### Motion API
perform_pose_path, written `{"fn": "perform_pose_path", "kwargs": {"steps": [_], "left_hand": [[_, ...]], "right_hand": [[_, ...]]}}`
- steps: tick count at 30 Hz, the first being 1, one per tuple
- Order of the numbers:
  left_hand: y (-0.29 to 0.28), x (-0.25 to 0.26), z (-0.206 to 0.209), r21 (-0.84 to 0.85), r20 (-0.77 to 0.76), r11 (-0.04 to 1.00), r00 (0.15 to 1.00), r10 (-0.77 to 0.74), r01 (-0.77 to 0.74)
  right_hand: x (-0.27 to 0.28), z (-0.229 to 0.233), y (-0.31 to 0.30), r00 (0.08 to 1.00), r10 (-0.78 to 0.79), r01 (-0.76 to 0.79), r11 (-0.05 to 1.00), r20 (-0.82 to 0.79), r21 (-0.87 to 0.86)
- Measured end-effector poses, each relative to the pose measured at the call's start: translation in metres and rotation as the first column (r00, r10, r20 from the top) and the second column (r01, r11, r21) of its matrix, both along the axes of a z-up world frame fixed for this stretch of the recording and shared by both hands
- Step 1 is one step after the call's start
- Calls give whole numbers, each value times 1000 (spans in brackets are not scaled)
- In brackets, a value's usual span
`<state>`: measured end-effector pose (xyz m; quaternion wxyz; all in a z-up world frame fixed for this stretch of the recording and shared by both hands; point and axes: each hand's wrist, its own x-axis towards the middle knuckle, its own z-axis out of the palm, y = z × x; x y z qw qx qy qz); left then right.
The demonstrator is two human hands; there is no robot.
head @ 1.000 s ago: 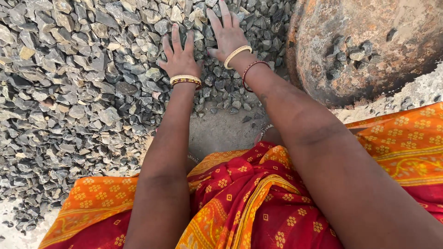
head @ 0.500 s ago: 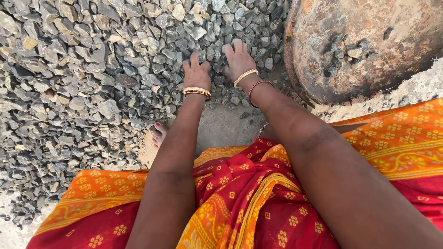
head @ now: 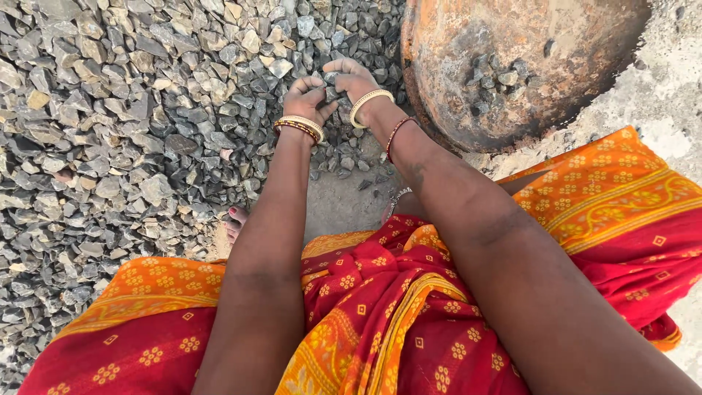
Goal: The person sits on the ground and uses both hands to pick up small grey rocks from a large pile, placing them into a rusty metal bowl. The task involves repetitive scooping and transferring of the rocks by hand.
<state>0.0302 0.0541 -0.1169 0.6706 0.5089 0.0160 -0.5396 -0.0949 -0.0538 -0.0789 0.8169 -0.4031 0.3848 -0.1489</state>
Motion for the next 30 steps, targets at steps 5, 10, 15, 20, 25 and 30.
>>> {"fn": "perform_pose_path", "kwargs": {"steps": [5, 10, 15, 20, 25, 30], "left_hand": [[-62, -41, 56, -457, -25, 886, 994, -105, 82], [-97, -139, 144, -511, 75, 793, 936, -344, 333], [-96, -170, 145, -359, 414, 769, 828, -377, 529], [-81, -87, 60, -133, 453, 957, 875, -172, 257], [-7, -1, -27, 353, 886, 935, 328, -327, -21], [71, -7, -1, 675, 734, 721, 245, -634, -155]], "right_hand": [[-56, 102, -48, 986, -61, 72, 995, 152, -63], [-165, 104, -127, 966, -56, 151, 916, 254, -372], [-227, 25, -178, 951, -301, 209, 803, -76, -559], [-174, 27, -149, 818, -568, 506, 786, -92, -355], [-72, 44, -60, 955, -289, 180, 743, -68, -644], [-32, 7, 13, 940, 83, -325, 518, -331, -791]]}}
